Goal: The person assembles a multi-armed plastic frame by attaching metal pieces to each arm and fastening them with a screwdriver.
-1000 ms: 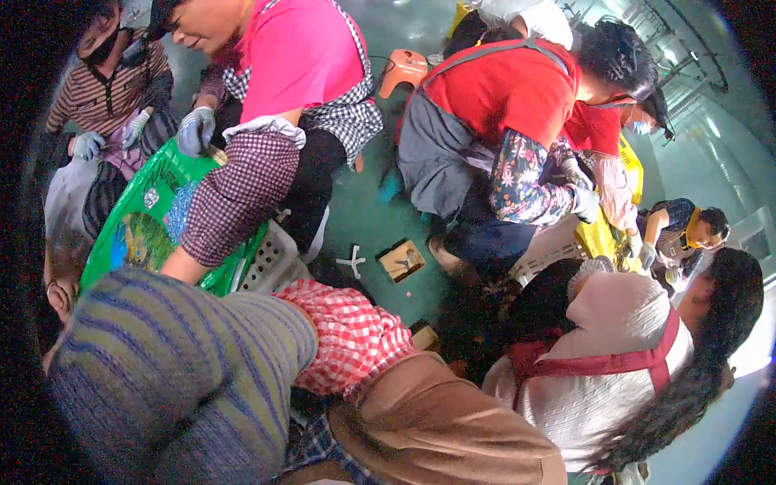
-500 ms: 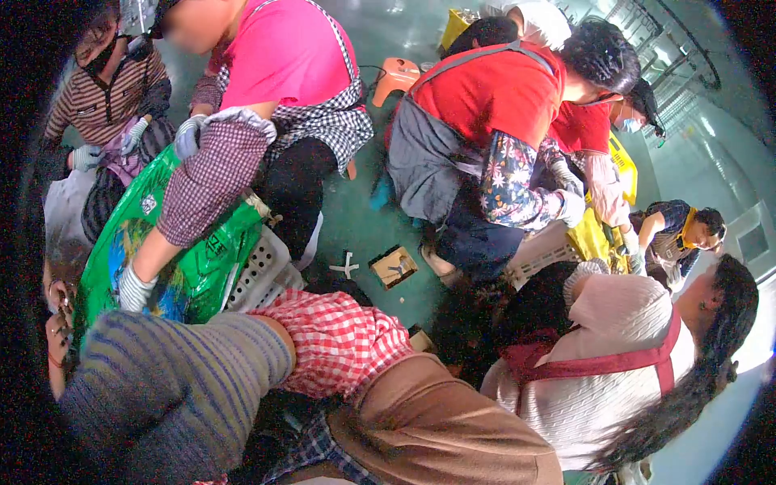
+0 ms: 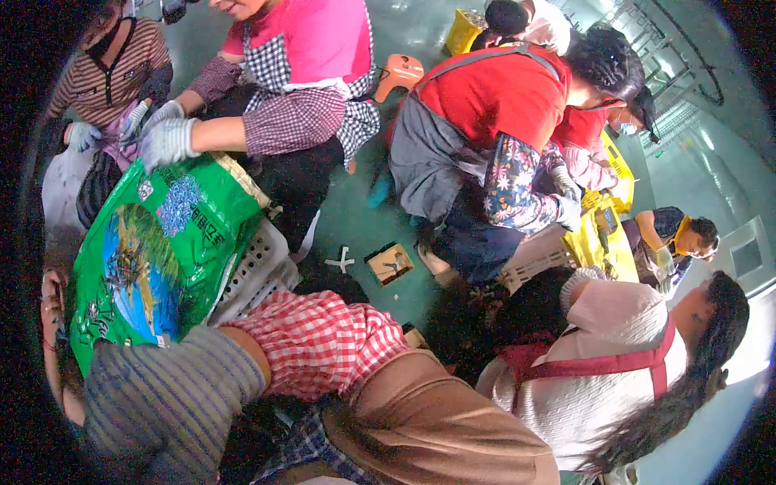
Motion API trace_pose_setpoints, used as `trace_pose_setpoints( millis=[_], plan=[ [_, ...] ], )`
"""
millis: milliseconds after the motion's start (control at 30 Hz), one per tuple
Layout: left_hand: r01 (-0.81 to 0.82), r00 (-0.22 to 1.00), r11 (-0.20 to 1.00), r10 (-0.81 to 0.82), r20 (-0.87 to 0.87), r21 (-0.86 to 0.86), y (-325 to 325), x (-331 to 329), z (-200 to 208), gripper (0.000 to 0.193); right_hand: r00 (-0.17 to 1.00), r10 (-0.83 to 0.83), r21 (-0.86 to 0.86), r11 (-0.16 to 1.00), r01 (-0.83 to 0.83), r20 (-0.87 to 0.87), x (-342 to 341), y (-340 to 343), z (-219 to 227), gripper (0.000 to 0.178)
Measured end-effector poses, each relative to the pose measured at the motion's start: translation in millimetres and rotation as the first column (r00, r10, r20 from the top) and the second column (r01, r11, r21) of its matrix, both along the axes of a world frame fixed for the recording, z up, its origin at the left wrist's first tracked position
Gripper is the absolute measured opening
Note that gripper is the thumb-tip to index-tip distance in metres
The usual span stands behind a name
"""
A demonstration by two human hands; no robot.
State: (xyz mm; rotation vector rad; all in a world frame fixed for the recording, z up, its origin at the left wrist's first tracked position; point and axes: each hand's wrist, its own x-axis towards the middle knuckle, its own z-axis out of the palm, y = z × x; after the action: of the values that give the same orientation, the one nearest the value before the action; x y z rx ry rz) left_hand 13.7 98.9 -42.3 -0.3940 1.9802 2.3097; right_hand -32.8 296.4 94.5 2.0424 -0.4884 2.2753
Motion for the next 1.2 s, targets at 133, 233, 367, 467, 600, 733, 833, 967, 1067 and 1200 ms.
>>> trace_pose_setpoints(
  millis=[133, 233, 367, 467, 600, 733, 833, 967, 1067, 1200],
  plan=[
    [-0.013, 1.000, 1.000, 0.013, -0.012, 0.000, -3, 2, -1, 0.032, 0.987, -0.104, 0.222, 0.966, 0.128, -0.119, 1, 2, -9, 0.020],
    [-0.024, 0.999, 1.000, 0.023, -0.028, -0.003, -6, 4, 0, 0.032, 0.960, -0.159, 0.366, 0.900, 0.236, -0.229, 3, 5, -12, 0.017],
    [-0.050, 0.996, 0.999, 0.049, -0.073, -0.019, -14, 6, 9, 0.032, 0.895, -0.190, 0.497, 0.776, 0.389, -0.403, 4, 8, -13, 0.014],
    [-0.048, 0.999, 0.999, 0.048, -0.026, -0.010, -10, 13, 35, 0.031, 0.822, -0.180, 0.537, 0.678, 0.502, -0.540, 2, 6, -12, 0.013],
    [-0.138, 0.990, 0.990, 0.137, -0.023, -0.036, 5, 17, 47, 0.025, 0.698, -0.138, 0.525, 0.561, 0.640, -0.702, 2, -9, -8, 0.014],
    [-0.148, 0.989, 0.989, 0.147, 0.018, 0.011, -3, 22, 50, 0.023, 0.585, -0.060, 0.484, 0.497, 0.720, -0.809, 10, -30, -15, 0.017],
    [-0.224, 0.973, 0.973, 0.227, -0.045, 0.054, -11, 20, 49, 0.024, 0.497, 0.019, 0.447, 0.467, 0.763, -0.868, 19, -47, -20, 0.021],
    [-0.288, 0.955, 0.935, 0.296, -0.007, 0.205, -24, 11, 54, 0.021, 0.791, -0.319, 0.614, 0.503, 0.608, -0.522, -36, -36, -32, 0.017],
    [-0.236, 0.962, 0.910, 0.267, -0.047, 0.342, -44, 13, 42, 0.024, 0.675, -0.717, 0.799, 0.299, 0.522, -0.173, -48, -24, -41, 0.020],
    [-0.263, 0.946, 0.885, 0.314, -0.075, 0.385, -53, 19, 43, 0.023, 0.531, -0.843, 0.834, 0.231, 0.501, -0.085, -59, -18, -56, 0.029]
  ],
)
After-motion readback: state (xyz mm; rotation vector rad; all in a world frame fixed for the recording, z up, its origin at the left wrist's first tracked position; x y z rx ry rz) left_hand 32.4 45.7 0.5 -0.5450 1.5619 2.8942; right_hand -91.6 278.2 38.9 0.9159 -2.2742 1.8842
